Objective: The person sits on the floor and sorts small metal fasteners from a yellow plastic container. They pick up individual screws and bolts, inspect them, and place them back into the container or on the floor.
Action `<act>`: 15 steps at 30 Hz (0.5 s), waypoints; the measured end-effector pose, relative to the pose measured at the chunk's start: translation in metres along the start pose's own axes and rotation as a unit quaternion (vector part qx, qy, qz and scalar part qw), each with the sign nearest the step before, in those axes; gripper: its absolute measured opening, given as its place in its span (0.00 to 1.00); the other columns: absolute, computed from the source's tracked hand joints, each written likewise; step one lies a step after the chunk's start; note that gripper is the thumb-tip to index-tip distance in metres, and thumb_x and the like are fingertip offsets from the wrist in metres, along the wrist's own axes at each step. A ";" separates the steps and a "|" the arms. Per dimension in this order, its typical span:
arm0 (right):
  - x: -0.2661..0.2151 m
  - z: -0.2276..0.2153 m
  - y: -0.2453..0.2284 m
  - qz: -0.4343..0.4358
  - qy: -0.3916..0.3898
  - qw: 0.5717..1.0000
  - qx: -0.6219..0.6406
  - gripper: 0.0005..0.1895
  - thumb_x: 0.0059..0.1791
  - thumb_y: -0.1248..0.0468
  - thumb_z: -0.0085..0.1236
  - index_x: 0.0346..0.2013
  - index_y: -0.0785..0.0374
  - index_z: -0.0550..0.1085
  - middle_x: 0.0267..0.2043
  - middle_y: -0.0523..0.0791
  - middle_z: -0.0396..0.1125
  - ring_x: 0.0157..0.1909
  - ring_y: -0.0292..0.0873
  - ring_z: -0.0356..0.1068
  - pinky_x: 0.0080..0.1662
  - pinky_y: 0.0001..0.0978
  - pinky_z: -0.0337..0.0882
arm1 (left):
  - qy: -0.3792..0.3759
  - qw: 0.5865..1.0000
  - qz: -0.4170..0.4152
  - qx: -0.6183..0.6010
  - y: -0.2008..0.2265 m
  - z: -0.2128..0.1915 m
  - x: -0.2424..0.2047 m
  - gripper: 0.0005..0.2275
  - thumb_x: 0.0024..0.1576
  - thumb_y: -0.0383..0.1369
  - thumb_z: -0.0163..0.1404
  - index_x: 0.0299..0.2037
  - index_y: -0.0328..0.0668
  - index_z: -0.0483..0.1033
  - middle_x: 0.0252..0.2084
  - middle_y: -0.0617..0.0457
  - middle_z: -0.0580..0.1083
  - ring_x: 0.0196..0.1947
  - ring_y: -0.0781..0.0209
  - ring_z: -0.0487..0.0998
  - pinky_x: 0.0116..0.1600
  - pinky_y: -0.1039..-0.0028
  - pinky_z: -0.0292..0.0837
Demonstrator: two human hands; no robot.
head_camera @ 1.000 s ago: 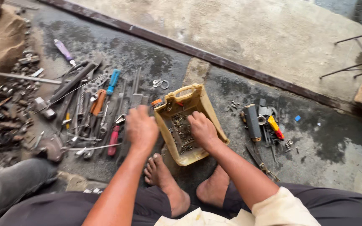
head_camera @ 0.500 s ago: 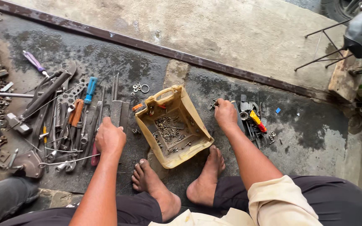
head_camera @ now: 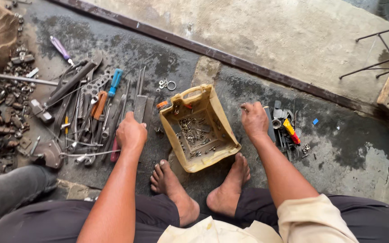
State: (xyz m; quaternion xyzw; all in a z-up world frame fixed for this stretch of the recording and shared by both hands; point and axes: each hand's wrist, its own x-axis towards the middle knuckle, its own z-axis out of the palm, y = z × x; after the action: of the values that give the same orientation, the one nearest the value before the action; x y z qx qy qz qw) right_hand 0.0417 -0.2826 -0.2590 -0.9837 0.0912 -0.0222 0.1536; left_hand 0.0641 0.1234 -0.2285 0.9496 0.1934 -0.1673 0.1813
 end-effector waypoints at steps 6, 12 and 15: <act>-0.027 -0.033 -0.079 -0.155 -0.062 0.980 0.105 0.04 0.52 0.63 0.56 0.40 0.56 0.78 0.37 0.48 0.69 0.40 0.52 0.72 0.43 0.45 0.73 | -0.030 0.999 -0.038 -0.006 0.009 -0.010 -0.003 0.19 0.56 0.37 0.60 0.54 0.39 0.71 0.47 0.36 0.78 0.50 0.36 0.79 0.53 0.50 0.73; -0.068 0.015 -0.083 -0.183 -0.228 0.956 0.029 0.08 0.47 0.66 0.53 0.39 0.58 0.77 0.36 0.51 0.70 0.43 0.58 0.73 0.45 0.51 0.72 | -0.035 0.998 -0.044 -0.013 0.010 -0.014 -0.006 0.19 0.56 0.37 0.60 0.54 0.40 0.71 0.47 0.38 0.78 0.50 0.38 0.79 0.53 0.50 0.73; -0.075 0.032 -0.078 -0.149 -0.228 0.962 0.019 0.09 0.46 0.66 0.54 0.40 0.57 0.77 0.36 0.52 0.69 0.43 0.59 0.73 0.46 0.52 0.73 | -0.031 0.999 -0.036 -0.020 0.010 -0.017 -0.006 0.20 0.56 0.37 0.61 0.54 0.40 0.71 0.47 0.38 0.78 0.50 0.38 0.79 0.53 0.51 0.73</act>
State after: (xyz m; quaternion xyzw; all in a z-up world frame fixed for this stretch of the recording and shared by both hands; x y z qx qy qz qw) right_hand -0.0161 -0.1865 -0.2669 -0.9619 -0.0948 0.1784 0.1843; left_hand 0.0671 0.1199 -0.2087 0.9326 0.2250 -0.1993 0.2001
